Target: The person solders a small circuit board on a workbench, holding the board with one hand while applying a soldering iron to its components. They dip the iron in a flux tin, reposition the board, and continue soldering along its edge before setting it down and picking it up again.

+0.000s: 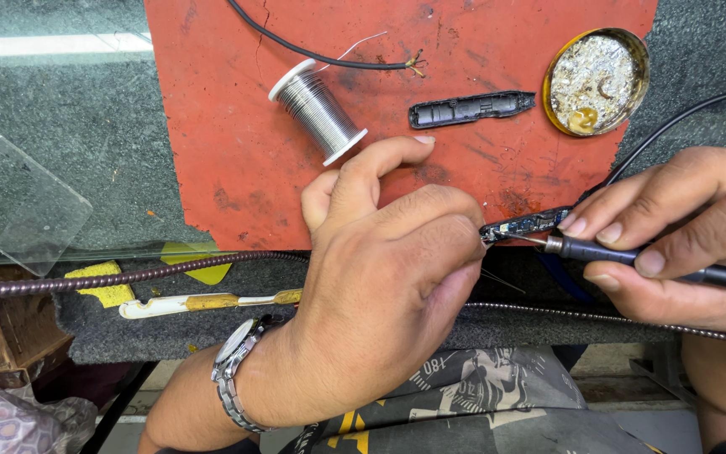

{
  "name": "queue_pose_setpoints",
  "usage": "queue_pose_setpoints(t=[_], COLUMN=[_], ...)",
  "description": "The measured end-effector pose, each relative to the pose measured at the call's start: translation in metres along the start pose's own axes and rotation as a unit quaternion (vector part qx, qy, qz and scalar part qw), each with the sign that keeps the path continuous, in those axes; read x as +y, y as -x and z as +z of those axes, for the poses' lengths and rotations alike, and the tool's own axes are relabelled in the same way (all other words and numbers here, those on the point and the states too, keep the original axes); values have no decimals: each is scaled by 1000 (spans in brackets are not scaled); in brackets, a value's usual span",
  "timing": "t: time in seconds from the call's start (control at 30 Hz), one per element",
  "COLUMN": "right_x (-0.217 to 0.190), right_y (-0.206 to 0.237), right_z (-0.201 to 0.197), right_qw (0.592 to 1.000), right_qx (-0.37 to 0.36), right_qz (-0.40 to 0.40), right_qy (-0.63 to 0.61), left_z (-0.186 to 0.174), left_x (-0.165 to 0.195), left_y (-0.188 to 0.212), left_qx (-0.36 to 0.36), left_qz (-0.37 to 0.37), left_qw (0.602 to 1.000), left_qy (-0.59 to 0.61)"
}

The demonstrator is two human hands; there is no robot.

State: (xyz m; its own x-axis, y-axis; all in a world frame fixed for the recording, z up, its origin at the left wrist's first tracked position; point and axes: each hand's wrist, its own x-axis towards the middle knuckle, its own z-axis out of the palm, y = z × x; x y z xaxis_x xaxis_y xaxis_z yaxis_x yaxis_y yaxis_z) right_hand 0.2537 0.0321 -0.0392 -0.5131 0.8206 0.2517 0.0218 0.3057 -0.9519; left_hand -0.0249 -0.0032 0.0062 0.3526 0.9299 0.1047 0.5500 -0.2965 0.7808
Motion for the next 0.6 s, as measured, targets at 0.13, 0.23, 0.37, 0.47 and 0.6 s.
queue_pose_setpoints(t=[0.13,0.23,0.37,0.47,0.6], right_x=[0,0,0,0,-1], right_y=[1,2,2,2,1], right_z=[0,1,2,4,3], right_qw=[1000,1000,1000,1000,1000], right_qx=[5,6,7,12,8], right_qz=[6,6,2,0,-3], right_qy=[-12,-17,-17,-15,-6], left_z=[0,0,0,-1,0], left_x=[0,0,1,2,2], left_y=[0,0,-1,-1,0], left_qx=[-1,1,4,8,10], left_qz=[0,0,1,1,3], left_qw=[1000,1000,1000,1000,1000], left_qy=[-1,0,-1,3,1])
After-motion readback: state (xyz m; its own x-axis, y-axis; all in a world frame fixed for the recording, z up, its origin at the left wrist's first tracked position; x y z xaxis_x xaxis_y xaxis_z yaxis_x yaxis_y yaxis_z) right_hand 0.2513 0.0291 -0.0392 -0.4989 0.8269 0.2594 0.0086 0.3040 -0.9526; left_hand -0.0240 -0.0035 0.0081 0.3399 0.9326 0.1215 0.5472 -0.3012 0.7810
